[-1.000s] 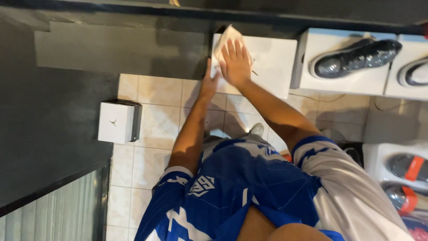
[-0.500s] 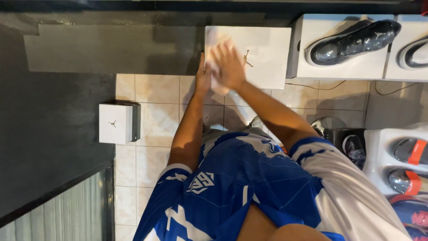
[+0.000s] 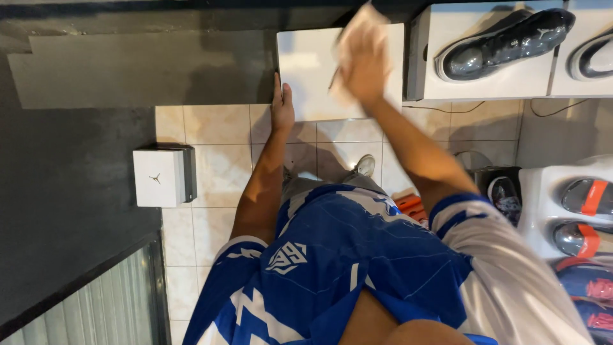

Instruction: The person wipes the exterior of several shoe boxes and the shoes inside them using a cloth. They open each box, remove a shoe, wipe it, and place it back on the box. The person handles multiple pairs of sneakers and boxes in sequence.

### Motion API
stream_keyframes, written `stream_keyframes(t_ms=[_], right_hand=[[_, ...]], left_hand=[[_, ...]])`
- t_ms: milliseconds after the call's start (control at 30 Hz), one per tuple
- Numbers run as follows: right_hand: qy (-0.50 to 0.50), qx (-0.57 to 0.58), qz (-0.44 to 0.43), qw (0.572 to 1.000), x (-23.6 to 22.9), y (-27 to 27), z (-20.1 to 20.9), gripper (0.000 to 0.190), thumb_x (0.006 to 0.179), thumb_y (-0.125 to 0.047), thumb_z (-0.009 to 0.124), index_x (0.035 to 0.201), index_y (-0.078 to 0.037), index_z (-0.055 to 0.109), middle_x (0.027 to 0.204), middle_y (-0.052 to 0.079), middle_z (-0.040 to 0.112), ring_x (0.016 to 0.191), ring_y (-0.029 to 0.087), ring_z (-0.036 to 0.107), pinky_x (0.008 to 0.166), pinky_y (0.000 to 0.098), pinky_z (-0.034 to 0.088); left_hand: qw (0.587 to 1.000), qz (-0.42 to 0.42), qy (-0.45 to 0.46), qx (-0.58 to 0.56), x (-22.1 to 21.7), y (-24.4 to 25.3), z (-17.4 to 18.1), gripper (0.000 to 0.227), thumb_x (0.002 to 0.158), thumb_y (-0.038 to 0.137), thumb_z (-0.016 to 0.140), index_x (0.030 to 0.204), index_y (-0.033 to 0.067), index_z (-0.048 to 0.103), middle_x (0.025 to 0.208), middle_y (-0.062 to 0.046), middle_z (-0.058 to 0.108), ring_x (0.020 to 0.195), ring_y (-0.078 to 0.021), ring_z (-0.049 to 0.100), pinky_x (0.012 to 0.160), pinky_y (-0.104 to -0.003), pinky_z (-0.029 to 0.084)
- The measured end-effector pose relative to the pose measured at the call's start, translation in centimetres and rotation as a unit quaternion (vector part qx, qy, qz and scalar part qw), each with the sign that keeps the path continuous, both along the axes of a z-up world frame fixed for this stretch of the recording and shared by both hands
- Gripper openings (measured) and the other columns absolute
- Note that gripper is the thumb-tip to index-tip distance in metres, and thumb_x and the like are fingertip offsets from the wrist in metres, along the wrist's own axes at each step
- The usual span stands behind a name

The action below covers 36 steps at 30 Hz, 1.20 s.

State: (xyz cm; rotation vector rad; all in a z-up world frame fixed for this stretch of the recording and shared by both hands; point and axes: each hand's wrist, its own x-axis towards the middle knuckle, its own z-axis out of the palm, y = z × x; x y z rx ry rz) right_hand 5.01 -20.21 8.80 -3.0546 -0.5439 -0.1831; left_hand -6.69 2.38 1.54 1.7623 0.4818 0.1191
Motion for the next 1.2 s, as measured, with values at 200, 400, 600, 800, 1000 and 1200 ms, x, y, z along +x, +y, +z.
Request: stream_keyframes(t_ms=[200, 400, 600, 800, 1000, 1200], right_hand=[[0.054, 0.03, 0.061, 0.996, -5.6, -1.5, 1.4, 0.08, 0.103, -0.056, 0.045, 0.157, 0.002, 0.037, 0.16, 0.029, 0.034, 0.147, 0.045, 0.029, 0.115, 0.0646, 0.021], [0.016, 0.367, -0.068, 0.927, 6.1, -6.4, 1.7, 0.062, 0.104, -0.02, 0.073, 0.148, -0.004, 0.034, 0.132, 0.025, 0.063, 0.116, 0.04, 0.069, 0.098, 0.0479, 0.057], [0.343, 0.449, -0.277, 0.778, 2.2, -7.3, 7.3, 0.07, 0.102, -0.055, 0.041, 0.149, -0.004, 0.041, 0.139, 0.023, 0.057, 0.128, 0.037, 0.06, 0.11, 0.0502, 0.049], [0.314, 0.503, -0.259, 0.762, -8.7, -8.8, 4.7, 0.083, 0.101, -0.065, 0.062, 0.155, -0.005, 0.044, 0.151, 0.028, 0.048, 0.14, 0.041, 0.048, 0.115, 0.0552, 0.04], [-0.019, 0.779, -0.323, 0.536, -13.2, 1.4, 9.5, 0.069, 0.109, -0.023, 0.048, 0.159, 0.01, 0.015, 0.162, 0.041, 0.018, 0.155, 0.05, 0.018, 0.131, 0.0579, 0.014], [0.061, 0.878, -0.41, 0.238, -10.4, 8.5, -7.0, 0.086, 0.104, -0.039, 0.067, 0.16, -0.043, 0.002, 0.168, 0.014, 0.022, 0.15, 0.038, 0.037, 0.122, 0.0628, 0.029]], left_hand=[[1.0, -0.01, 0.008, 0.009, 0.0, 0.6, 1.4, 0.066, 0.108, 0.048, 0.037, 0.161, 0.01, 0.026, 0.156, -0.018, 0.05, 0.132, -0.0297, 0.058, 0.104, -0.033, 0.047], [0.998, -0.059, 0.021, 0.007, -0.5, 1.1, 4.4, 0.07, 0.107, 0.05, 0.037, 0.161, 0.0065, 0.024, 0.164, -0.016, 0.039, 0.146, -0.0307, 0.046, 0.114, -0.035, 0.039], [0.999, -0.052, 0.014, -0.011, -0.3, 0.3, 3.8, 0.079, 0.105, 0.058, 0.031, 0.162, 0.0058, 0.018, 0.168, -0.018, 0.029, 0.151, -0.0341, 0.036, 0.118, -0.039, 0.034], [1.0, 0.008, -0.026, 0.007, 1.0, 0.3, -0.9, 0.061, 0.113, 0.046, 0.044, 0.164, 0.0132, 0.033, 0.167, -0.021, 0.029, 0.156, -0.031, 0.026, 0.131, -0.046, 0.017], [0.999, -0.007, -0.037, 0.002, 0.6, 0.2, 0.5, 0.06, 0.113, 0.044, 0.044, 0.164, 0.014, 0.032, 0.166, -0.021, 0.031, 0.154, -0.0353, 0.029, 0.129, -0.052, 0.02], [0.998, -0.025, 0.046, 0.029, 1.7, 1.5, -1.4, 0.059, 0.11, 0.051, 0.043, 0.162, 0.0237, 0.035, 0.156, -0.024, 0.047, 0.145, -0.0416, 0.042, 0.123, -0.054, 0.034]])
